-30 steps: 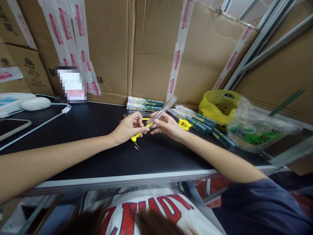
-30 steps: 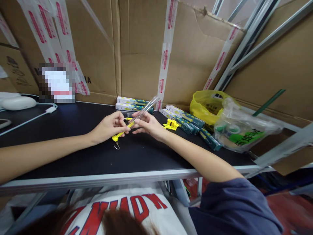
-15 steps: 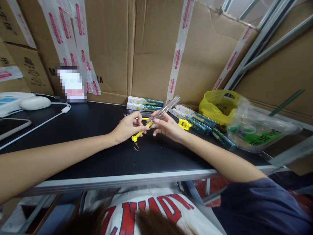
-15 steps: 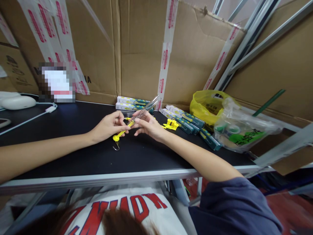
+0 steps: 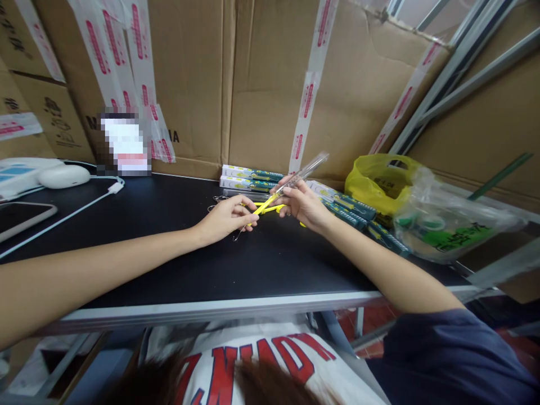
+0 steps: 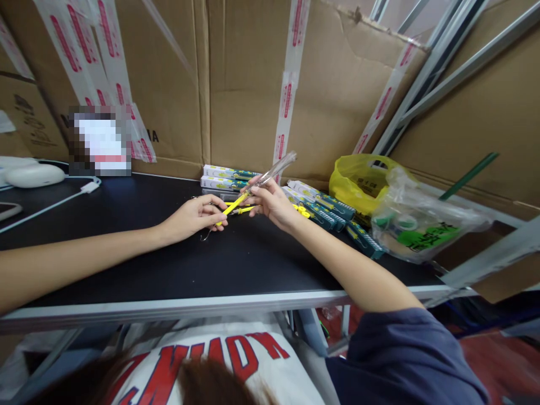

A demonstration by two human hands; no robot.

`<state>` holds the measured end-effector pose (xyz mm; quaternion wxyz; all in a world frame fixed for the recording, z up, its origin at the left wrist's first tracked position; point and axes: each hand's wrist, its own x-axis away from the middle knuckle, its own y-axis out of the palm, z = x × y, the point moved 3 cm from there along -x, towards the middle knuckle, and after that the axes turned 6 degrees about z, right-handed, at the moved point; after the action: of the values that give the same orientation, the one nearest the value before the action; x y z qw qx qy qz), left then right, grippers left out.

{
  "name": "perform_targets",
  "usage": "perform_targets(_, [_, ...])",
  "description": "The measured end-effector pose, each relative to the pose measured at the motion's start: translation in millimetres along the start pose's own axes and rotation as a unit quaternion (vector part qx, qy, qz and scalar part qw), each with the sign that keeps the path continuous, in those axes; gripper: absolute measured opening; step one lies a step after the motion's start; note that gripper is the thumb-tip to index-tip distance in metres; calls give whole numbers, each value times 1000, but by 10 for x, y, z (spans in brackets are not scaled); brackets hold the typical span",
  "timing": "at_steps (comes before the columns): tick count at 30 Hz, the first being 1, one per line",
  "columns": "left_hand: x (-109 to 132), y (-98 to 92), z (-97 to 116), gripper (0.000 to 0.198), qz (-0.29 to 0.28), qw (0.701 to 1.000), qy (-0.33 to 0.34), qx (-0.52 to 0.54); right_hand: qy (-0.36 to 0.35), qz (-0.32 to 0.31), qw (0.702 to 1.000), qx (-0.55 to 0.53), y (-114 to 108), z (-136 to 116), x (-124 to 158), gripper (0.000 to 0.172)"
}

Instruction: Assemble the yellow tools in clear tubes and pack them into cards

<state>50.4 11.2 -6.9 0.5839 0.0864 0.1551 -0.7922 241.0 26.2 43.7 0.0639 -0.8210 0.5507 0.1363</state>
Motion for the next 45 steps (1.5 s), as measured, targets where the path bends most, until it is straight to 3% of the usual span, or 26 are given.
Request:
perform_targets(7, [2, -18, -25, 43, 7, 1000, 7, -27, -12, 29, 1000, 1, -124, -77, -61, 26])
perform_targets(14, [-23, -63, -52, 24, 27, 998, 12, -56, -20, 38, 999, 9, -162, -99, -81, 25])
perform_targets(19, [-10, -47, -16, 18, 18, 997, 15, -79, -17, 28, 999, 0, -144, -94, -67, 26])
perform_targets(30, [59, -24, 71, 20, 24, 982, 90, -162, 3, -42, 999, 34, 48, 40, 36, 34])
perform_targets(45, [82, -4, 111, 19, 23, 979, 106, -170, -2, -37, 998, 59, 101, 117, 75, 34])
